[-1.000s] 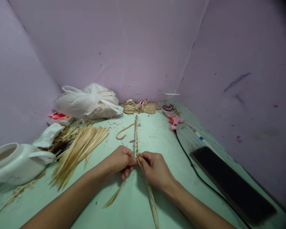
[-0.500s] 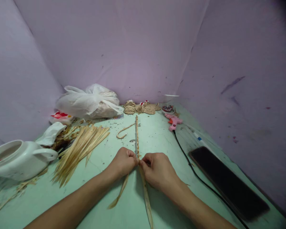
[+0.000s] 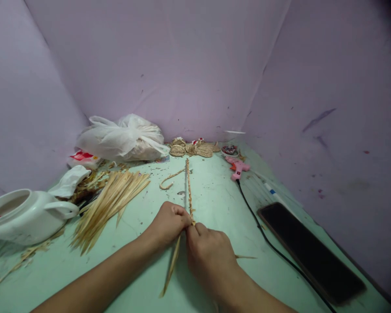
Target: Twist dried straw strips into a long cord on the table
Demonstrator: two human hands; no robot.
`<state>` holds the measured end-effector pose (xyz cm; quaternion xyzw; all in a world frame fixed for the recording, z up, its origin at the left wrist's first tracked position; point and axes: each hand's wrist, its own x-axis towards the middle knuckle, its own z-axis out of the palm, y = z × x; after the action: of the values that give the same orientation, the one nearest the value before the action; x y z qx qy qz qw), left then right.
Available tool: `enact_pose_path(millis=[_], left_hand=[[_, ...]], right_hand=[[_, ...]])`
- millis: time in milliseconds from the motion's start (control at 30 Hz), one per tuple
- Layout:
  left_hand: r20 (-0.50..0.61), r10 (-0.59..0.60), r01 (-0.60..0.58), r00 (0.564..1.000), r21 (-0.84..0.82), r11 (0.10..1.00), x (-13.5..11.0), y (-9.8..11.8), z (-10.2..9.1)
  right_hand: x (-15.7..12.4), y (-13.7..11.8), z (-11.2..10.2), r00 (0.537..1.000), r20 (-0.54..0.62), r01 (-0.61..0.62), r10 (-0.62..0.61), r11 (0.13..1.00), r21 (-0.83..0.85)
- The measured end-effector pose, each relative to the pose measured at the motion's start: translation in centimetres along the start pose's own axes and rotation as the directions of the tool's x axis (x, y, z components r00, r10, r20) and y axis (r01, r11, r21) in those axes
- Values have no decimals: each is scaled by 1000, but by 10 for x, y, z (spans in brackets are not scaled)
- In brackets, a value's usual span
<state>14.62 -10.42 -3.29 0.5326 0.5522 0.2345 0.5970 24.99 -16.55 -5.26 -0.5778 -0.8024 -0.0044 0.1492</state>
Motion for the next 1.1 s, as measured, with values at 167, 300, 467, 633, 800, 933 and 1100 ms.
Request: enact_pose_path(millis=[167,300,467,633,800,933,1100], left_hand=[[11,79,-79,997,189,979,3,-1,-9],[71,83,-98,994,256,962,3,-3,-19],[136,88,-115,987,205,972,4,-3,-19],[189,111,-151,976,217,964,8,-7,-20],[179,128,-169,975,238,957,9,-8,-24],[159,106,-144,982,255,956,7,-5,-25],[164,103,-142,981,248,958,7,-4,-25]], right_hand=[[9,14,-20,963,267,-122,30,934,337],[24,35,-25,923,259,-384,283,672,633],[33,28,-12,798,595,-587,98,-100,803],[31,21,0,762,644,-627,63,-177,759],[30,22,5,758,630,-642,169,24,766],[28,19,0,717,687,-689,119,-26,724],[27,19,-9,703,707,-708,73,-25,706]])
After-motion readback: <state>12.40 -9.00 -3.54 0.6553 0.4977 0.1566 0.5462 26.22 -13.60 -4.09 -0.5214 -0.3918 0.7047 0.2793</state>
